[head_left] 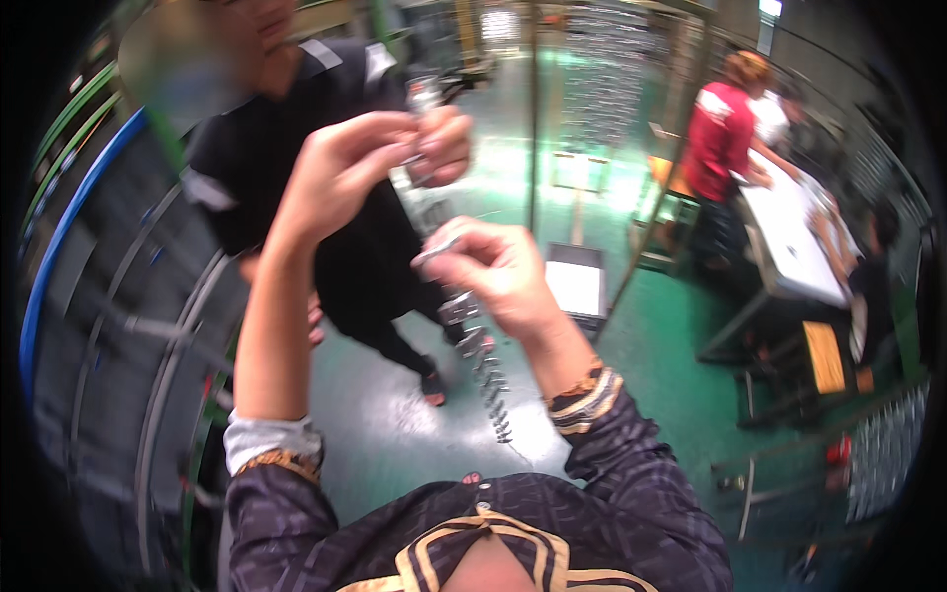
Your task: The person hangs long metal strips onto a metal rack and receives additional strips from another person.
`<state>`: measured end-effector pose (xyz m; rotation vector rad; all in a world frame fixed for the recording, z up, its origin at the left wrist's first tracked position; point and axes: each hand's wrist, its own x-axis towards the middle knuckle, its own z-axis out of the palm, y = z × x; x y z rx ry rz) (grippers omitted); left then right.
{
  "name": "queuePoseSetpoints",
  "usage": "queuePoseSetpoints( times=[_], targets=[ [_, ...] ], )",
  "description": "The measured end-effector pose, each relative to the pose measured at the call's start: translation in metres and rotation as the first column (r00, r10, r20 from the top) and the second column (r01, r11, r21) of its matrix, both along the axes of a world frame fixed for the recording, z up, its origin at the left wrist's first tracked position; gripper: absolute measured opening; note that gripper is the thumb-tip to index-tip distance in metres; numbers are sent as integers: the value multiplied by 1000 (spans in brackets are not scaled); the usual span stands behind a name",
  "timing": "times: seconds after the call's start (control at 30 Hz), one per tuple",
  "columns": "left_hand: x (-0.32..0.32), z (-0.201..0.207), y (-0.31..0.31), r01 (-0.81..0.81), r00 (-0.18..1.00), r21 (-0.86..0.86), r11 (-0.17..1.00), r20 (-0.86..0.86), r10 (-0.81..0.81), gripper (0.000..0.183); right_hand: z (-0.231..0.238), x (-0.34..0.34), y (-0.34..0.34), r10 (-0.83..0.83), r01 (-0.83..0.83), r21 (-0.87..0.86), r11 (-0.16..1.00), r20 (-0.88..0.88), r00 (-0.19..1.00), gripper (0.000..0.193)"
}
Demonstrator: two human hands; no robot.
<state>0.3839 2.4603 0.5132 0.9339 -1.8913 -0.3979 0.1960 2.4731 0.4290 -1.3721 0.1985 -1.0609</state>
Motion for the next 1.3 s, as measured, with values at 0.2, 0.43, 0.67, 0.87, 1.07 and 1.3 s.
queuePoseSetpoints(
  times=[0.2, 0.43, 0.67, 0.87, 1.07, 1.3],
  targets=[
    [-32, 10, -11, 19, 997, 3, 1000, 72, -19, 2, -12, -55, 0, -98, 100, -48, 994, 49, 994, 10],
    [-49, 12, -11, 239, 970, -76, 968, 59, -235, 1, -21, -103, 33, -442, 454, -154, 878, 109, 890, 13],
    [-92, 15, -6, 632, 774, -28, 775, -23, -632, 8, -35, -138, 100, -754, 773, -131, 621, 169, 635, 5],
    [-151, 11, 36, 804, 594, 35, 593, -70, -801, 9, -49, -164, 194, -914, 926, -8, 378, 157, 374, 9],
    [-235, 2, 95, 946, 323, 21, 322, -62, -944, 12, -57, -209, 311, -985, 994, -63, 93, 139, 101, 10],
    [-356, -13, 202, 988, 151, 24, 150, -222, -963, 13, -56, -294, 474, -979, 980, -134, -149, 157, -127, 8]
  ],
)
